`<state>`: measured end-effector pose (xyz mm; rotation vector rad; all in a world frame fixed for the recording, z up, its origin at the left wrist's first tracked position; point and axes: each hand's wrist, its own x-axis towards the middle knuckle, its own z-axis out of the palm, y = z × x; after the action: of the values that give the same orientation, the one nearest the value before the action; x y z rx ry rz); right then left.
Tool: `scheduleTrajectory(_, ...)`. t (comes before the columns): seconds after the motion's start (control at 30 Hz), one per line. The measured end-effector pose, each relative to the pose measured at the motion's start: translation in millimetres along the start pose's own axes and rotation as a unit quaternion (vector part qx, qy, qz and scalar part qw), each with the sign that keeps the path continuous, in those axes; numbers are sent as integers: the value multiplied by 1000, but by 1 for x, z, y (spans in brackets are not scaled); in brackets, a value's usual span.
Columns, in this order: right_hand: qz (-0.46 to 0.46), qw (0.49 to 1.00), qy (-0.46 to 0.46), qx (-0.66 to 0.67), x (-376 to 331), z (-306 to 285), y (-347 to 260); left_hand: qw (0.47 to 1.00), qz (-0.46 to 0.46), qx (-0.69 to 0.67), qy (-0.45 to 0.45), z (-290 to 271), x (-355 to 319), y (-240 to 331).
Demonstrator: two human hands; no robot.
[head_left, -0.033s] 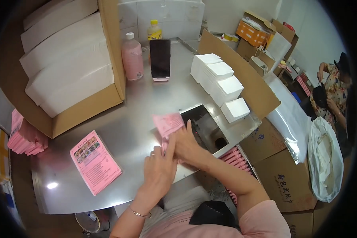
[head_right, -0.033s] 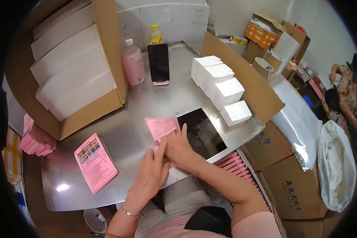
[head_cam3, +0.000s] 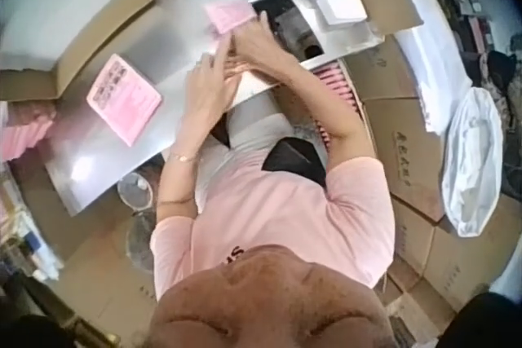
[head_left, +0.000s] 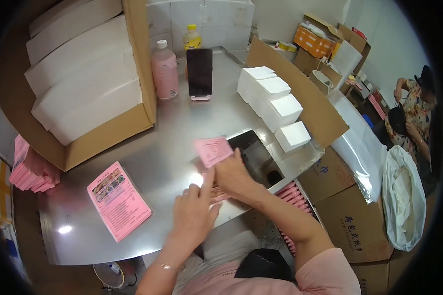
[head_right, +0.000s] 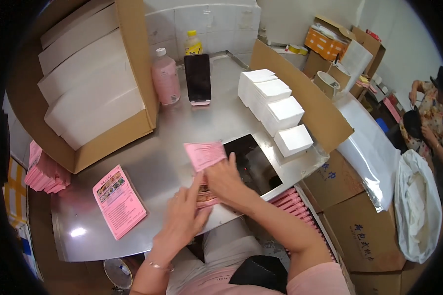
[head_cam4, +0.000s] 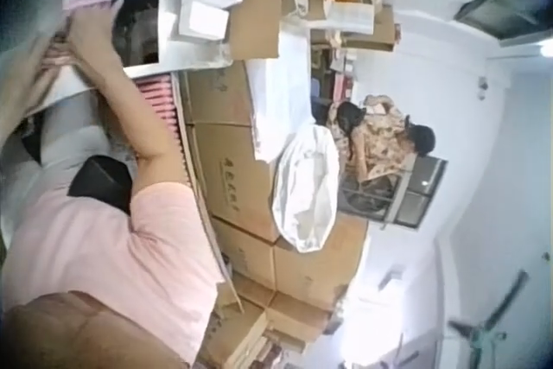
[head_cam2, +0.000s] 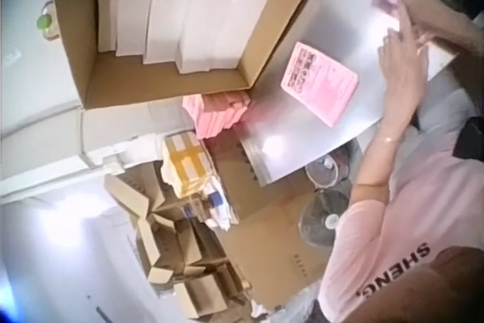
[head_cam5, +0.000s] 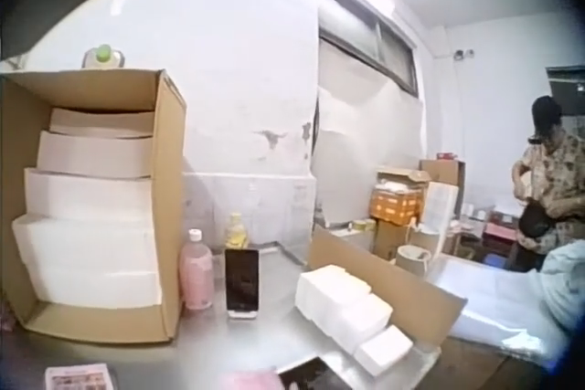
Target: Packaging pink brochures or flyers into white boxes at a workstation.
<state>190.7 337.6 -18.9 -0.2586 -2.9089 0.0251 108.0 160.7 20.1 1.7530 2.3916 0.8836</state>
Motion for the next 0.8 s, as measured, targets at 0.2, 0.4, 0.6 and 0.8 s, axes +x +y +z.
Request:
scheduleTrajectory(0.2, 197, 975, -98, 24, -32, 8, 74, 993, 84, -59, 52, -16, -34, -20)
scheduleTrajectory(0.4, 137, 941, 281, -129, -59, -53, 90, 944, -112, 107, 290, -71, -64, -77)
scheduleTrajectory(0.6, 257, 923, 230, -172, -80, -32, 126, 957, -177, 225, 33, -88, -83, -123)
scheduleTrajectory(0.8, 248, 923, 285, -72, -73, -39, 134, 996, -31, 9, 88, -24, -35, -46)
